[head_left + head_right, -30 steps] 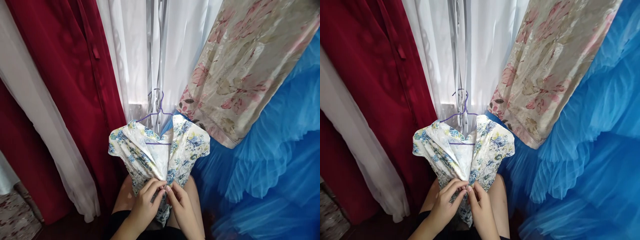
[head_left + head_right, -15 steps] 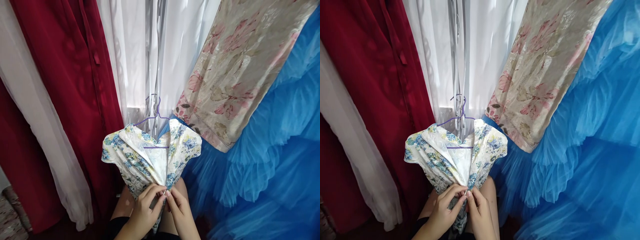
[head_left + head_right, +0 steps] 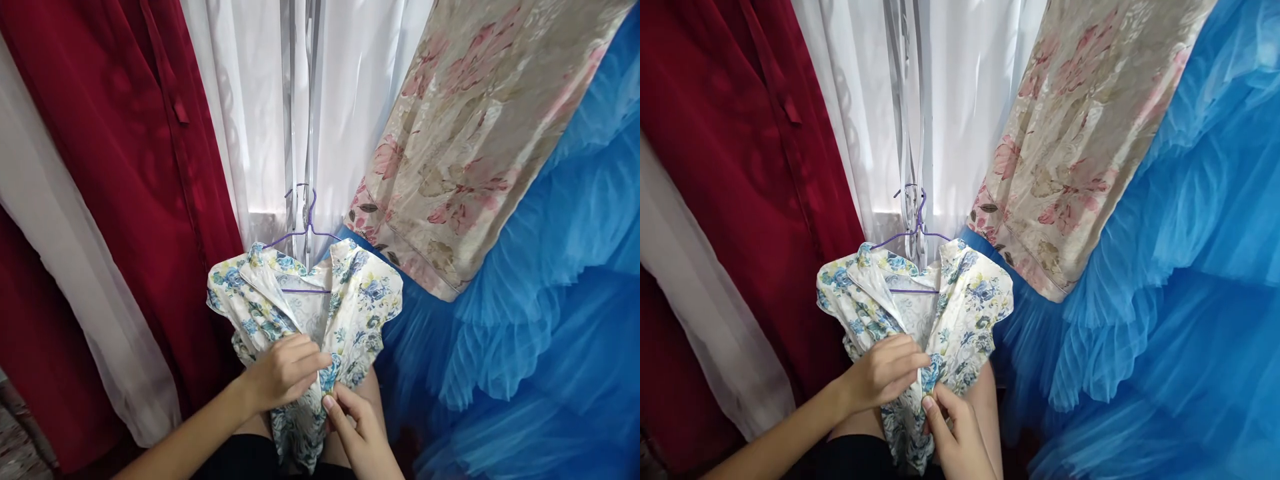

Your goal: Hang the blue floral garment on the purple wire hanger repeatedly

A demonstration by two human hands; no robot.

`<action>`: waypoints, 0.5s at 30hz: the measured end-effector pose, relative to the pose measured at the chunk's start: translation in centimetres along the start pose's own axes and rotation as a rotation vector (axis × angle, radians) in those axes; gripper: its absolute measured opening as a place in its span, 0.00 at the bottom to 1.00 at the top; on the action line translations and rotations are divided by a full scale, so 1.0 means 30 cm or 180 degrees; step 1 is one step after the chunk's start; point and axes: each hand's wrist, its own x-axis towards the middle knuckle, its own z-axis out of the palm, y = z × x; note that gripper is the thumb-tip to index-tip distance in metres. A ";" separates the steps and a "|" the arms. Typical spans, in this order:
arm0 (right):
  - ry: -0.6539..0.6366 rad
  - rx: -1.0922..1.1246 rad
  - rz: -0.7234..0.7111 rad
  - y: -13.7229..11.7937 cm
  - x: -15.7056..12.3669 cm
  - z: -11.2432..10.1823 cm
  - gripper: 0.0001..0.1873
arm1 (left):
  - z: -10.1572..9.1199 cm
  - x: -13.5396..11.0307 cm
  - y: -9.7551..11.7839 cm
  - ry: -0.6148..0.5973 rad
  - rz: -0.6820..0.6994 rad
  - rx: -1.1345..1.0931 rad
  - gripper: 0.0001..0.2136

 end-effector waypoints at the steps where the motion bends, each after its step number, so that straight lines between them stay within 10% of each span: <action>1: -0.0019 -0.0016 0.0011 0.002 -0.003 -0.004 0.23 | -0.008 0.015 -0.027 0.0005 0.0057 0.0128 0.12; 15: 0.0335 -0.0388 -0.0038 -0.012 -0.069 -0.061 0.27 | -0.229 0.267 -0.252 -0.0013 0.0497 0.1201 0.11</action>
